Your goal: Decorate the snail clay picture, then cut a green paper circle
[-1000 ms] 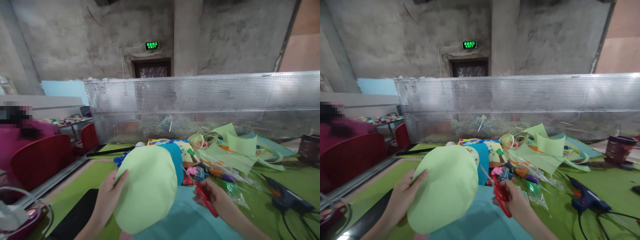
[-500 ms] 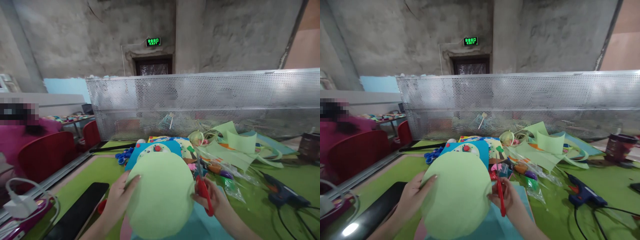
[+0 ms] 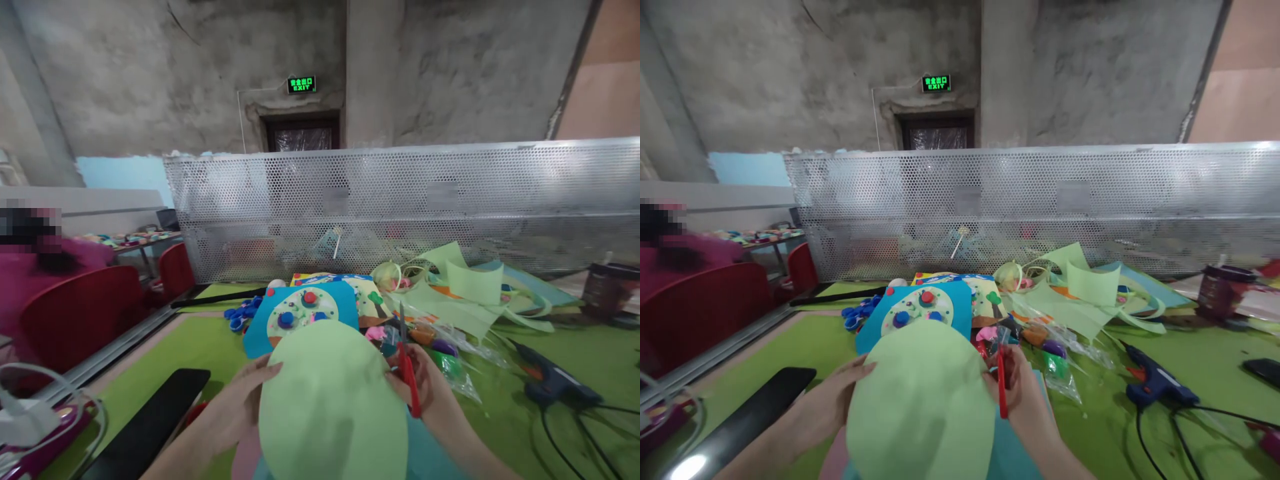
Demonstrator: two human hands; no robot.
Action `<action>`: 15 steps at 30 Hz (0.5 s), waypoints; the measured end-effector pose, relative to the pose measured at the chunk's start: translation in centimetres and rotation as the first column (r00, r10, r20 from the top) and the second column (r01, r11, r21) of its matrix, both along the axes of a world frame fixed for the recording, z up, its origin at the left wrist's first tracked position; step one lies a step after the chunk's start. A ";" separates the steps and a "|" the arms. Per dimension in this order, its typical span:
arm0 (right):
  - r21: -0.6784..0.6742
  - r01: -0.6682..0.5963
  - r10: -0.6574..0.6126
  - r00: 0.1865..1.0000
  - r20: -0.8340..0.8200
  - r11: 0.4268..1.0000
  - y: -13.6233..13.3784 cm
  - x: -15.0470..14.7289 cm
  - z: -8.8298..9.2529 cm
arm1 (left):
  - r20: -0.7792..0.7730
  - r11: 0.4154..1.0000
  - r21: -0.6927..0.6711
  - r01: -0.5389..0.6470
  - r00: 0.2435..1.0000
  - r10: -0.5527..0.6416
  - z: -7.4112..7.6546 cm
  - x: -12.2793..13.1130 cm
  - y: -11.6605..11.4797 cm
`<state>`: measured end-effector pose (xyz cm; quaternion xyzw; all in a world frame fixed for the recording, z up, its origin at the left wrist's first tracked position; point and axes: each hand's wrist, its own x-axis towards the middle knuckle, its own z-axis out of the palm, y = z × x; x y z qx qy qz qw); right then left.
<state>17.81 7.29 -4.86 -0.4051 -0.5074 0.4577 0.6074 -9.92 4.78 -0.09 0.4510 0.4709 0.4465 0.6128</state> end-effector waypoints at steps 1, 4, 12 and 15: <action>-0.010 0.027 -0.027 1.000 -0.003 1.000 -0.1 0.0 0.2 | 0.028 0.999 -0.035 0.007 1.000 -0.006 -0.1 0.0 0.0; -0.035 0.078 -0.078 0.997 -0.014 0.996 -0.6 0.0 0.8 | 0.072 0.994 -0.102 0.031 0.997 -0.024 -0.5 0.2 -0.2; -0.119 -0.068 0.056 0.993 -0.100 0.991 -1.6 0.0 2.2 | 0.084 0.977 -0.147 -0.152 0.983 0.165 -0.2 0.6 -0.7; -0.186 -0.112 0.090 0.988 -0.123 0.976 -2.3 0.6 2.1 | 0.097 0.967 -0.138 -0.215 0.969 0.229 -0.1 0.0 -0.8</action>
